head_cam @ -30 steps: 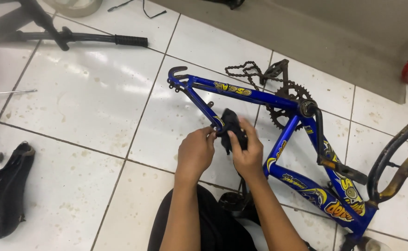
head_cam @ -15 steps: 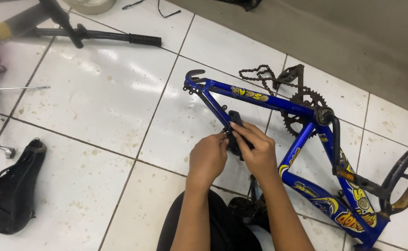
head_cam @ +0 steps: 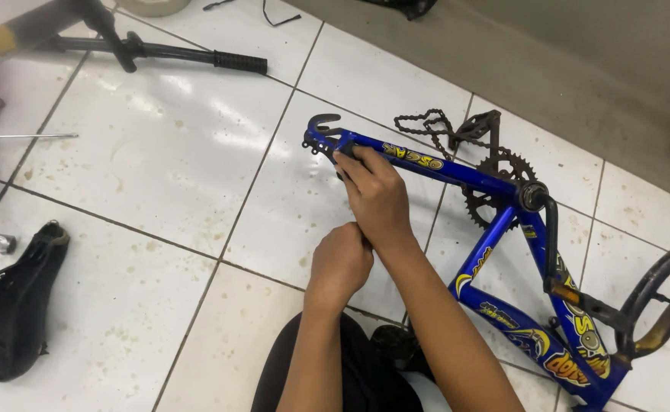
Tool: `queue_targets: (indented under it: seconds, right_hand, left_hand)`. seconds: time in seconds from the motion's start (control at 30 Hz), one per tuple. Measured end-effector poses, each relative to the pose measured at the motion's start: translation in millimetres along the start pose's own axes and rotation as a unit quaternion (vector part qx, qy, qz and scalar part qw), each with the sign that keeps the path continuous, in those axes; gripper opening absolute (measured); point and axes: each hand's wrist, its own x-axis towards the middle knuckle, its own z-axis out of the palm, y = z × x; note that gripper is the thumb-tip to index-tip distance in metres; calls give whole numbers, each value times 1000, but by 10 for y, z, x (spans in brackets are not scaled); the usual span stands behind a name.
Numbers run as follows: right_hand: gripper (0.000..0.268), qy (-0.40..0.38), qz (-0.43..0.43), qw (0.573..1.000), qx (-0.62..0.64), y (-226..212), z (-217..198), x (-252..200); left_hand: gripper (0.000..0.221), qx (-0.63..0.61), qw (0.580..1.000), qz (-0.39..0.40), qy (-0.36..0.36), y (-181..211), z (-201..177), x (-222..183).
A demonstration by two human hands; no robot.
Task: Cleaning a blue bicycle frame using a cloth and cleaning solution while sitting on the floor.
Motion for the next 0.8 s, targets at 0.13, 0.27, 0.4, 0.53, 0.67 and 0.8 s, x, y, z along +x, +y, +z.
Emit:
queue_targets:
  seconds: [0.13, 0.27, 0.4, 0.53, 0.67, 0.8]
  right_hand:
    - [17, 6, 32, 999, 27, -60, -108, -26]
    - [17, -21, 84, 993, 81, -56, -332, -196]
    - [18, -32, 114, 989, 86, -73, -514, -349]
    - [16, -27, 106, 992, 57, -41, -400, -334]
    - [15, 3, 38, 999, 0, 1, -160, -173]
    - [17, 49, -12, 999, -5, 10, 41, 95]
  left_hand:
    - [21, 16, 1000, -1, 4, 79, -59, -1]
    - [23, 28, 1000, -4, -4, 183, -144, -59]
    - [28, 18, 1000, 3, -3, 253, -192, -110]
    - [30, 13, 1000, -4, -8, 256, -196, -99]
    - [29, 18, 1000, -10, -12, 130, -87, -47]
    - [27, 21, 1000, -11, -16, 18, -55, 3]
